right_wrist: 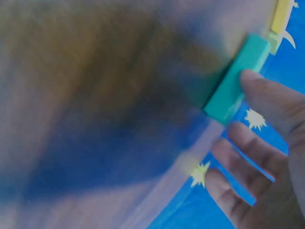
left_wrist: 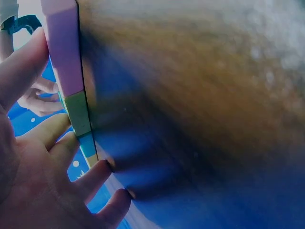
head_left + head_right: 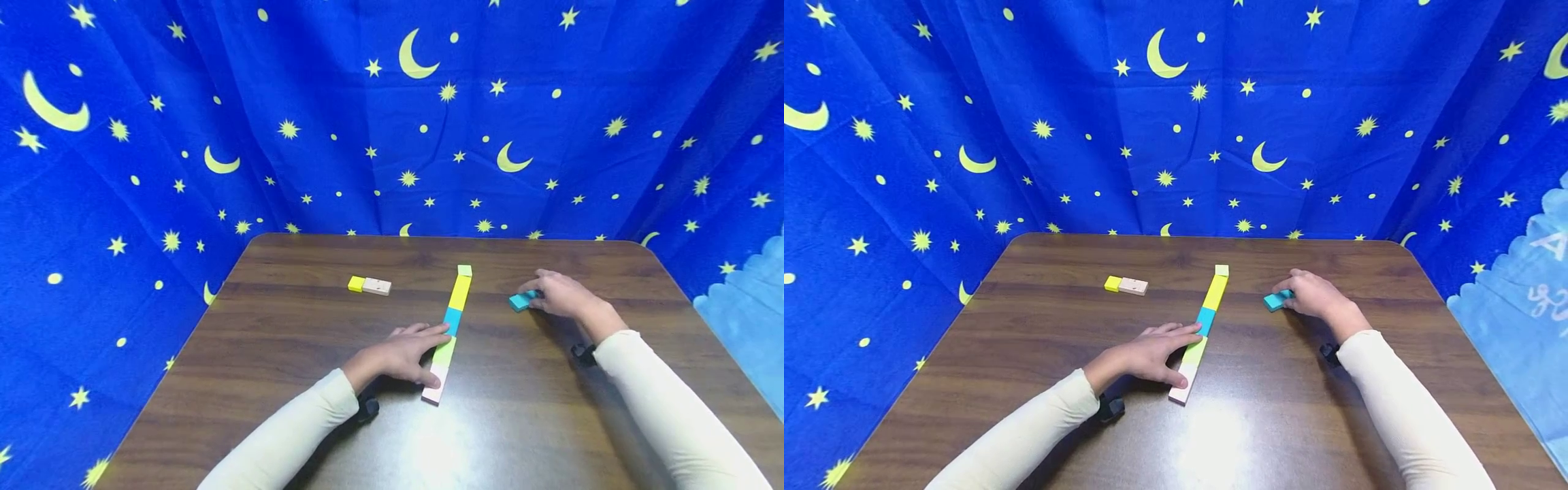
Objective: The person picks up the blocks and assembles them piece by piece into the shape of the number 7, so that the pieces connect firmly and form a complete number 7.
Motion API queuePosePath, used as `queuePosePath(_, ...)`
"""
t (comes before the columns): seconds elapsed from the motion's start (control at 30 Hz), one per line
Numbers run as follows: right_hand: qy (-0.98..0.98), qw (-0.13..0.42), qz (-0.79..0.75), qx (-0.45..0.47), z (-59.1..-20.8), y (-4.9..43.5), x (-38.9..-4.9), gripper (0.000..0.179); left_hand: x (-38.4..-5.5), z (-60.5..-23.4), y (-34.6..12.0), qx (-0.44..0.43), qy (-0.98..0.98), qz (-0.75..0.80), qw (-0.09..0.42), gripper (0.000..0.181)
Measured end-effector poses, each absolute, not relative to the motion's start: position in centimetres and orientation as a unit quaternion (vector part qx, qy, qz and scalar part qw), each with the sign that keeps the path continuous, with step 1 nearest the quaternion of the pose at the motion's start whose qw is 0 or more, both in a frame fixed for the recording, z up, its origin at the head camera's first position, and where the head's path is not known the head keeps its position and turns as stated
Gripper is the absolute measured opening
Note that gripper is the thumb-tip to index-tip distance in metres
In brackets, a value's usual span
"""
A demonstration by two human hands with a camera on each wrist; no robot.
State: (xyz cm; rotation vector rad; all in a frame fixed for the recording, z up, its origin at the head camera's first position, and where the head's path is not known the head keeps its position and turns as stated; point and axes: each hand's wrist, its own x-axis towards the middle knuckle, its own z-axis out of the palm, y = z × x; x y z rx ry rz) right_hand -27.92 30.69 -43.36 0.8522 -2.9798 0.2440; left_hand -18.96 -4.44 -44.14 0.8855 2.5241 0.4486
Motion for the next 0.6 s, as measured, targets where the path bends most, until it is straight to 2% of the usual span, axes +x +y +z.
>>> queuePosePath(0.2, -0.956, 0.024, 0.095, 0.276, -43.9, 30.2, -27.8, 0.027, -19.0, -44.1, -4.5, 0.322, 0.91, 0.157, 0.208, 0.082)
queuePosePath(0.6, -0.95, -0.003, 0.133, 0.282, -44.4, 29.1, -28.1, 0.034, -18.9, -44.3, -4.4, 0.318, 0.913, 0.153, 0.203, 0.081)
